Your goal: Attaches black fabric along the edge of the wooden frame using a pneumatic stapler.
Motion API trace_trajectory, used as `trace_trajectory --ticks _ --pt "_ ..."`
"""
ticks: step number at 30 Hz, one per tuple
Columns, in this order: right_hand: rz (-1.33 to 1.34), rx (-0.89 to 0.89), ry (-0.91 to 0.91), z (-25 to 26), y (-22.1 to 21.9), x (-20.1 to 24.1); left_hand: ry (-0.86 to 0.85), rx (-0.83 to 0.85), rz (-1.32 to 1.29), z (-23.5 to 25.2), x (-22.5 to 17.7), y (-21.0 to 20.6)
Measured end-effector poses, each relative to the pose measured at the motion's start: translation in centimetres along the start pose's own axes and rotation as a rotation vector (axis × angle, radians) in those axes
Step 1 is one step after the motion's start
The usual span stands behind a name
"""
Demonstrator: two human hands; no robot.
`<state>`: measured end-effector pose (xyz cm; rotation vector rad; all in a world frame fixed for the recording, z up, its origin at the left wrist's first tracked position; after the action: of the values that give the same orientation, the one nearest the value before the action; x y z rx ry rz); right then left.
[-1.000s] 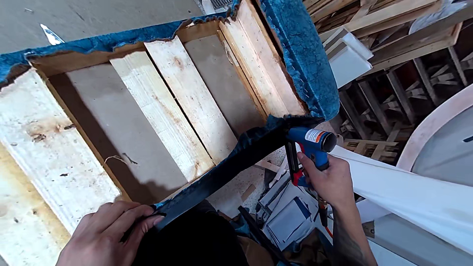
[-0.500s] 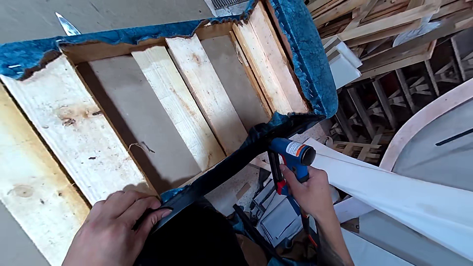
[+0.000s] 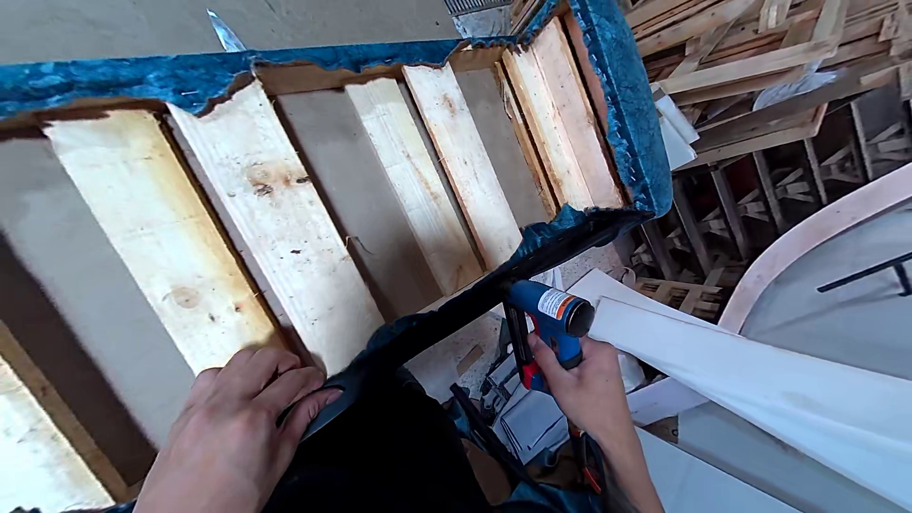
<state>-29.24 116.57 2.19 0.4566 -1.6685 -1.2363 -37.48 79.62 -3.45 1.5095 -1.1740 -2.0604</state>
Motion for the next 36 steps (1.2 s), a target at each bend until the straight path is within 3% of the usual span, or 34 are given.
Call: trace_trajectory --ticks 10,18,28,36 --pt "-0.010 0.004 0.027 -5.9 -2.7 5.6 0.016 -0.077 -0.071 -2.8 2.9 1.2" --pt "0.012 -0.037 0.029 -10.8 -4.9 9.9 -0.085 -0.099 -0.045 -3.2 2.8 1.3" --pt "-0.049 -0.077 0.033 -12.9 -5.5 11.1 -0.192 -0.120 -0.025 -4.8 2.8 2.5" --pt "-0.062 -0.032 0.028 -13.1 -6.0 10.3 -0.103 -0.104 0.103 -8.6 4.5 5.9"
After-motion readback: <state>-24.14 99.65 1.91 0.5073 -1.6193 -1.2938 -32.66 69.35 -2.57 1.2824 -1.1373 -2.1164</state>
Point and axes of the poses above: each hand's wrist, its own z-axis towards the middle knuckle, its own y-axis out of the back of the hand, x = y × z, the point moved 8 cm from there along z, towards the middle knuckle, and after that the axes turned 11 degrees about -x, right-handed, at the moved point
